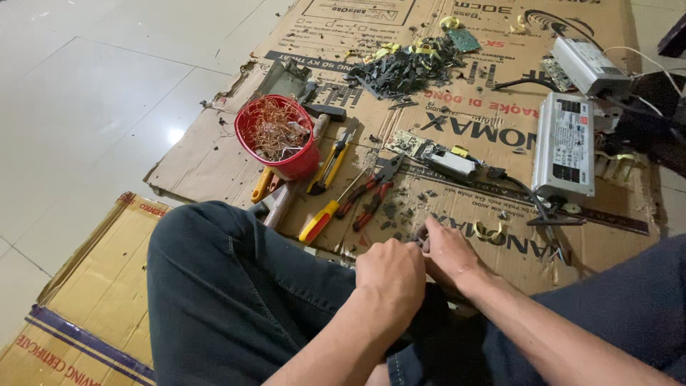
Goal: The person sits on the floor and uses pliers to strip wires and remove components from a small electronic device. They separate the parts and place them on the cardboard surface.
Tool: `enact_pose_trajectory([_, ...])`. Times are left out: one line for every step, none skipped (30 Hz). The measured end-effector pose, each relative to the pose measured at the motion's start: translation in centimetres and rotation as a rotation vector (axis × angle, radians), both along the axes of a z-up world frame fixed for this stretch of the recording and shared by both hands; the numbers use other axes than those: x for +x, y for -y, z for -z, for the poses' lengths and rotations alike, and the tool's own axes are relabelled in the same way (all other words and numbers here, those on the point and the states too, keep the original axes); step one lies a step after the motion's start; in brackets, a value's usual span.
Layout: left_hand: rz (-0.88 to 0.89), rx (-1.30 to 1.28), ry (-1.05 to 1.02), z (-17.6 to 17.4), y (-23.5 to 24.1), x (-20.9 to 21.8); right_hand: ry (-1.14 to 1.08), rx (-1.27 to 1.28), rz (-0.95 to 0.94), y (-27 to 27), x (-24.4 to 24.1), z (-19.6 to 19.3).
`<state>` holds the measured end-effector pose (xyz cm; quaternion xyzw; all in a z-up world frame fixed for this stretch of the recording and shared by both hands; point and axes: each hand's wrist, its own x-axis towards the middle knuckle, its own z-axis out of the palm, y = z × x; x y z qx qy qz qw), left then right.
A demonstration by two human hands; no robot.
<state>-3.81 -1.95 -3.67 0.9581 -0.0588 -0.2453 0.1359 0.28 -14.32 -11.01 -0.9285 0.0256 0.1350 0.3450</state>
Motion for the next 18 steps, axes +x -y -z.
enact_pose_trajectory([0.003,0.000,-0.001,-0.3,0.1,0.0,-0.001,0.000,0.003,-0.2,-0.5,-1.0])
enact_pose_trajectory([-0.006,-0.001,-0.004,-0.6,0.1,0.0,0.011,-0.048,-0.033,-0.5,-1.0,-2.1])
enact_pose_trajectory([-0.014,-0.003,-0.007,-0.9,0.0,0.1,0.024,-0.097,-0.068,-0.8,-1.4,-3.2])
enact_pose_trajectory([-0.021,-0.001,-0.005,-1.3,-0.1,0.2,0.026,-0.095,-0.075,-0.8,-1.2,-2.8])
enact_pose_trajectory([-0.036,-0.010,-0.027,-1.8,-0.2,0.3,0.032,-0.146,-0.105,-0.8,-1.0,-2.4])
enact_pose_trajectory([-0.048,-0.021,-0.049,-2.1,-0.1,0.3,0.037,-0.199,-0.131,-0.6,-1.0,-1.9])
enact_pose_trajectory([-0.051,-0.020,-0.048,-2.3,-0.3,0.4,0.038,-0.198,-0.134,-0.2,0.2,0.6])
enact_pose_trajectory([-0.067,-0.022,-0.050,-2.5,-0.3,0.6,0.063,-0.198,-0.108,0.3,1.2,3.1])
enact_pose_trajectory([-0.084,-0.024,-0.052,-2.8,-0.3,0.8,0.088,-0.197,-0.083,0.9,2.3,5.6])
enact_pose_trajectory([-0.081,-0.022,-0.050,-2.8,-0.3,0.9,0.090,-0.195,-0.079,0.9,2.3,5.2])
enact_pose_trajectory([-0.085,-0.040,-0.046,-2.7,-0.3,1.1,0.068,-0.180,-0.060,0.9,2.3,4.9])
enact_pose_trajectory([-0.094,-0.058,-0.049,-2.5,-0.5,0.9,0.040,-0.166,-0.045,0.7,1.9,4.7])
enact_pose_trajectory([-0.095,-0.057,-0.054,-2.7,-0.5,0.7,0.035,-0.164,-0.047,0.4,1.1,3.4])
enact_pose_trajectory([-0.093,-0.047,-0.057,-3.0,-0.4,0.8,0.015,-0.160,-0.032,0.1,0.8,1.8])
enact_pose_trajectory([-0.091,-0.038,-0.059,-3.4,-0.4,0.9,-0.004,-0.156,-0.017,-0.1,0.5,0.1])
enact_pose_trajectory([-0.091,-0.039,-0.060,-3.0,-0.3,1.0,-0.005,-0.158,-0.017,-0.1,0.6,0.2])
enact_pose_trajectory([-0.098,-0.046,-0.048,-2.5,-0.2,1.1,-0.018,-0.160,-0.018,-0.1,0.7,0.3])
enact_pose_trajectory([-0.107,-0.054,-0.037,-2.1,-0.1,1.3,-0.034,-0.164,-0.021,-0.1,0.9,0.3])
